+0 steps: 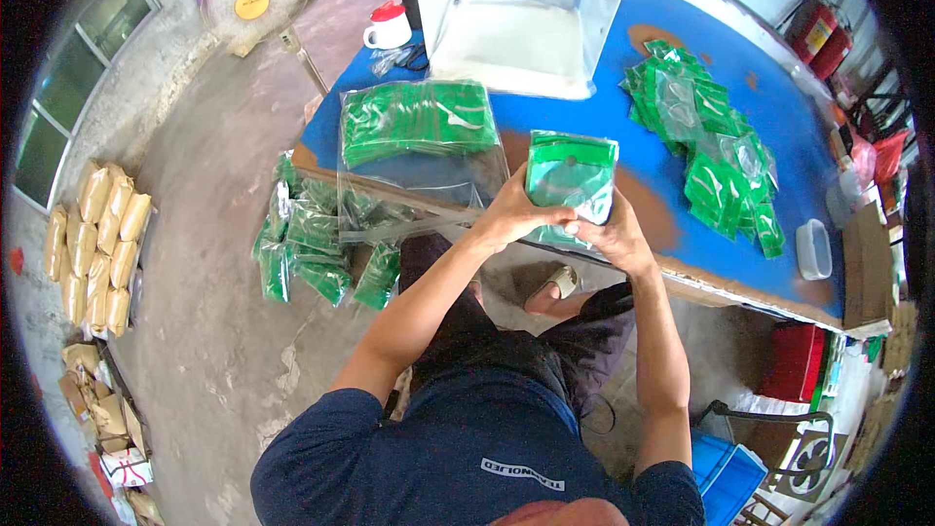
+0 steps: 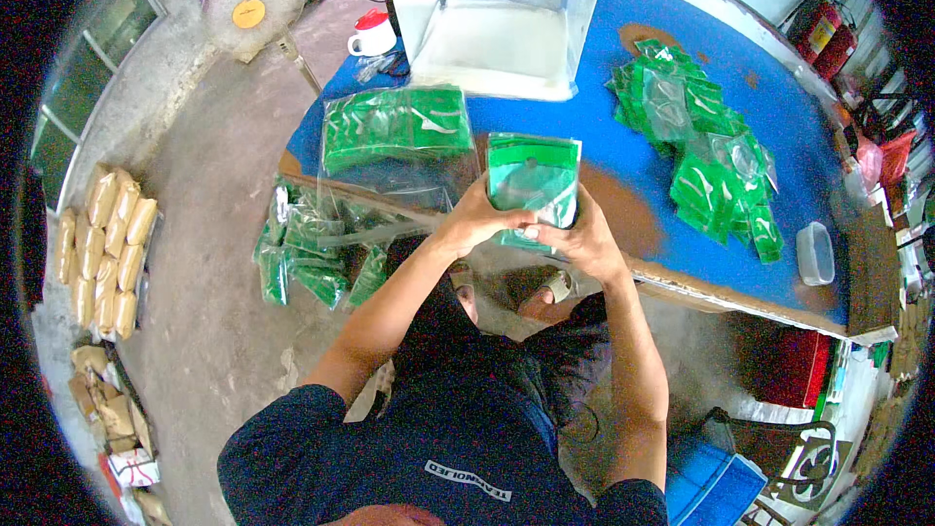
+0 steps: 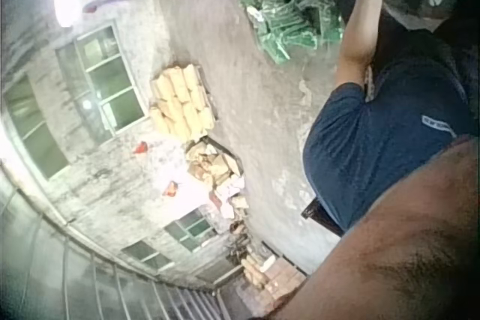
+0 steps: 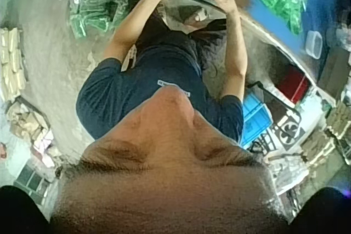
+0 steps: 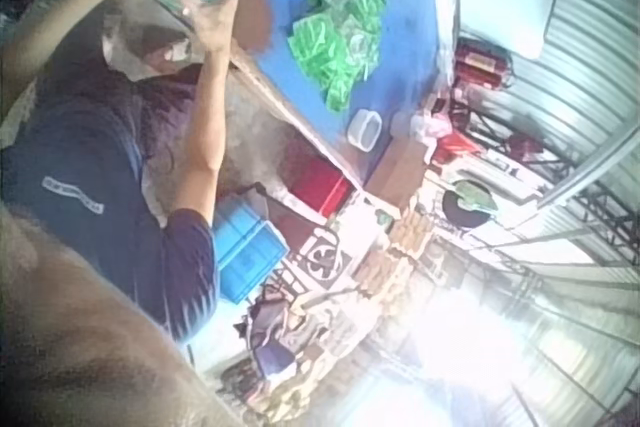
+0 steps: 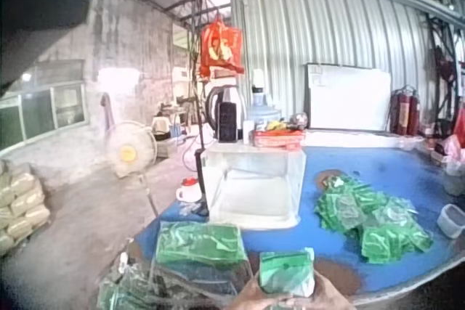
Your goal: The person sorts small green plastic items by hand, placing them into clear plastic bags.
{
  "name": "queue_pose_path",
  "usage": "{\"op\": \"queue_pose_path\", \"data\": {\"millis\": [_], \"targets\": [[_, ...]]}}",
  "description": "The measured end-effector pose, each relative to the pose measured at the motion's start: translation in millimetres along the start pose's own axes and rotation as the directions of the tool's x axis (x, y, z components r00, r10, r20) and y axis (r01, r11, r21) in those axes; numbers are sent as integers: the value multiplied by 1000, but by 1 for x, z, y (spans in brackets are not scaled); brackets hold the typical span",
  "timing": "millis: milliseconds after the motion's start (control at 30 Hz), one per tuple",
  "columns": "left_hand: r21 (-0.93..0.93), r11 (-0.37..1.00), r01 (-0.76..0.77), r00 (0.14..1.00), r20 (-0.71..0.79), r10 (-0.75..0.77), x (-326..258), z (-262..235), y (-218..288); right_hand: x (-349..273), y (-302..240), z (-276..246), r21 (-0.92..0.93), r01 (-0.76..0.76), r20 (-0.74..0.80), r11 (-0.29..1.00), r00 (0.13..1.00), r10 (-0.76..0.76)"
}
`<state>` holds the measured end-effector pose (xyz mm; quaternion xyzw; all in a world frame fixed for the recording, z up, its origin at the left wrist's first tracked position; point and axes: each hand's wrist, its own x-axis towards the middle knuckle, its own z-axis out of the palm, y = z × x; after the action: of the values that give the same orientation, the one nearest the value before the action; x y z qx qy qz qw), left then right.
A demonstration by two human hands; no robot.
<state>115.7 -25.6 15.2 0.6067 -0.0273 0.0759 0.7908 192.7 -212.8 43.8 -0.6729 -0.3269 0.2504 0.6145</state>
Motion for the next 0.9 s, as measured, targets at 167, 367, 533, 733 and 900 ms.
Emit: {"op": "queue_pose_path", "data": {"millis": [167, 367, 533, 733, 900], "targets": [[266, 958, -108, 929, -317, 192, -9, 14, 6, -8, 3, 11, 277, -82, -133, 957, 984, 122], [-563, 826, -28, 961, -242, -133, -43, 49, -15, -8, 3, 53, 633, 92, -347, 769, 921, 175], [-448, 889, -91, 966, -258, -31, -40, 51, -28, -25, 10, 55, 806, 55, -263, 590, 925, 273], [405, 900, -164, 945, -199, 261, -46, 18, -12, -45, -30, 18, -884, 139, -325, 447, 507, -798], [574, 732, -367, 926, 151, 346, -55, 12, 29, -32, -73, 5, -709, 194, 33, 678, 969, -243]]}}
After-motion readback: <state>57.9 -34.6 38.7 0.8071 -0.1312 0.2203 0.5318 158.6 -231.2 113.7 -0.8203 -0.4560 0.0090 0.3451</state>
